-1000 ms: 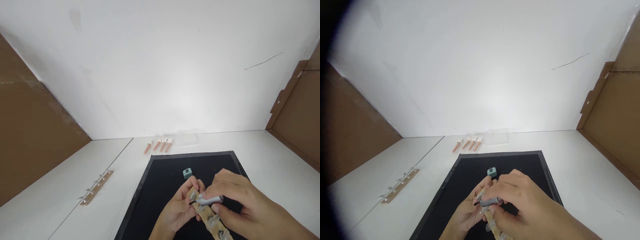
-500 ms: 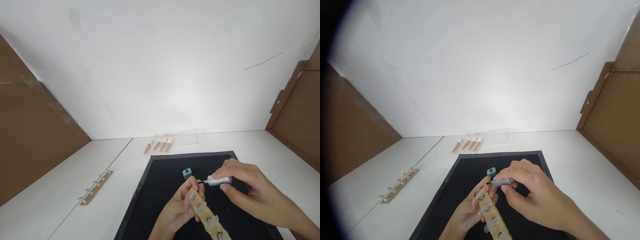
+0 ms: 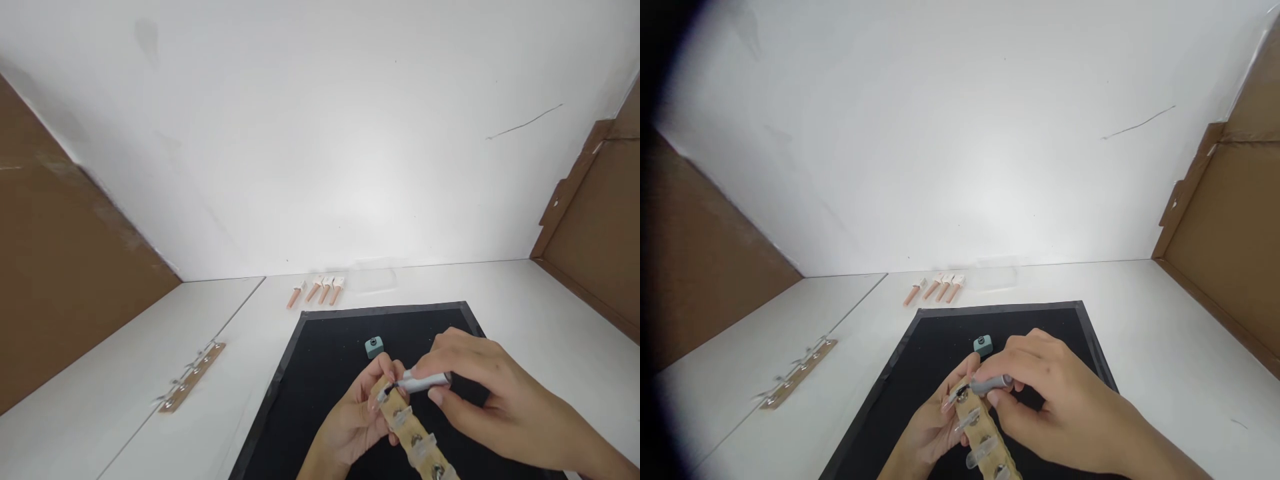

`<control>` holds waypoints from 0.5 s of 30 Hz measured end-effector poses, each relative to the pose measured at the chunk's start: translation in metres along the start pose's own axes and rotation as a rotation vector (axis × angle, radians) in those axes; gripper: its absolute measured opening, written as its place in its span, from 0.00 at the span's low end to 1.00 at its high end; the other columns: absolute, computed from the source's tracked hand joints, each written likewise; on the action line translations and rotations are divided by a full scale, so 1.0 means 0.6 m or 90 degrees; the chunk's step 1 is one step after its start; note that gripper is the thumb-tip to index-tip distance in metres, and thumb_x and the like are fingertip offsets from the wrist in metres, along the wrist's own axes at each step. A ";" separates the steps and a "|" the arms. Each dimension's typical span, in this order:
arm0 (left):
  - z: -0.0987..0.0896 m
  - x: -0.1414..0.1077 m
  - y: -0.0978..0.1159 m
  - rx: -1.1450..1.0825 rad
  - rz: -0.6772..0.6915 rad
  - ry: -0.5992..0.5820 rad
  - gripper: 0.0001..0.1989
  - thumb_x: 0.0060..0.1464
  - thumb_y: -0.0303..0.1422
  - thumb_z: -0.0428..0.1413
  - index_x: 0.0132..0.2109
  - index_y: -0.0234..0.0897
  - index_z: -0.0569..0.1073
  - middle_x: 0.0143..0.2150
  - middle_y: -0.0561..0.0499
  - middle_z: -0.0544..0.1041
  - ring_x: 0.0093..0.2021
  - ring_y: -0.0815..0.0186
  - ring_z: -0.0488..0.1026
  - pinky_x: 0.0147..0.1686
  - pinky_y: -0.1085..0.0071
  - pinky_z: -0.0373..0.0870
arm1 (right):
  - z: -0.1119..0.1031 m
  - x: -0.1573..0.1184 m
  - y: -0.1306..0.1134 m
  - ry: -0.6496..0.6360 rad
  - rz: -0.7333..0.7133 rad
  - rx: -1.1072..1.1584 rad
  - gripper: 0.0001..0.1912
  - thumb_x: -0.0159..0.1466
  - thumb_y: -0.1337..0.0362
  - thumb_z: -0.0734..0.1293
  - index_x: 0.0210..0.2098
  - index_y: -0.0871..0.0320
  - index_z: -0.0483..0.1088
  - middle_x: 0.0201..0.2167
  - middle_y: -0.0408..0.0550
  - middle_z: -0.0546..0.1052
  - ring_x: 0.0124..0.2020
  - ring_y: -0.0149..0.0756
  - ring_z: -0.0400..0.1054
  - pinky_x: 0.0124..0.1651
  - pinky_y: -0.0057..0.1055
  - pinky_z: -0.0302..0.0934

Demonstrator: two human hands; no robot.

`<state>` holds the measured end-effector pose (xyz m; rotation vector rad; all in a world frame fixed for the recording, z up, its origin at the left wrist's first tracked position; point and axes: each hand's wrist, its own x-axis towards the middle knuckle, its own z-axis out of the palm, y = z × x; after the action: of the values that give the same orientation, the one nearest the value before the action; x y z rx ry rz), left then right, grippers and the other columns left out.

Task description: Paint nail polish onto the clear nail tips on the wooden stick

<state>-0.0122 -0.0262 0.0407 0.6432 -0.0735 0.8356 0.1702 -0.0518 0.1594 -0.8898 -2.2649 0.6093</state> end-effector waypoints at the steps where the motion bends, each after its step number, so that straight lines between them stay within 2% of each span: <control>1: 0.000 -0.002 -0.001 -0.007 -0.002 -0.002 0.12 0.46 0.28 0.60 0.40 0.36 0.70 0.36 0.51 0.71 0.30 0.74 0.73 0.25 0.82 0.73 | 0.000 -0.001 0.002 0.007 0.010 0.006 0.13 0.60 0.75 0.59 0.38 0.54 0.69 0.26 0.43 0.72 0.27 0.32 0.64 0.29 0.28 0.60; 7: -0.002 -0.009 -0.004 -0.013 0.004 -0.001 0.11 0.46 0.28 0.60 0.38 0.35 0.69 0.37 0.50 0.70 0.31 0.73 0.71 0.24 0.82 0.73 | -0.001 -0.009 0.012 0.018 0.043 0.030 0.12 0.61 0.74 0.59 0.40 0.53 0.68 0.29 0.43 0.73 0.31 0.32 0.66 0.31 0.28 0.61; 12: -0.003 -0.003 -0.001 -0.014 -0.002 0.000 0.11 0.46 0.28 0.60 0.40 0.35 0.70 0.36 0.51 0.72 0.30 0.74 0.73 0.25 0.81 0.74 | -0.002 -0.004 0.004 0.019 -0.004 0.015 0.12 0.60 0.75 0.59 0.39 0.55 0.68 0.26 0.42 0.72 0.27 0.31 0.64 0.28 0.27 0.59; 15: -0.002 0.002 0.001 0.001 0.005 0.002 0.11 0.46 0.30 0.60 0.40 0.35 0.71 0.37 0.51 0.72 0.28 0.74 0.74 0.25 0.82 0.74 | -0.001 0.002 -0.004 -0.008 -0.030 0.009 0.12 0.60 0.76 0.58 0.37 0.57 0.68 0.25 0.43 0.72 0.26 0.30 0.64 0.28 0.27 0.59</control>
<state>-0.0118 -0.0243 0.0405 0.6431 -0.0735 0.8442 0.1690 -0.0526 0.1617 -0.8252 -2.2823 0.6110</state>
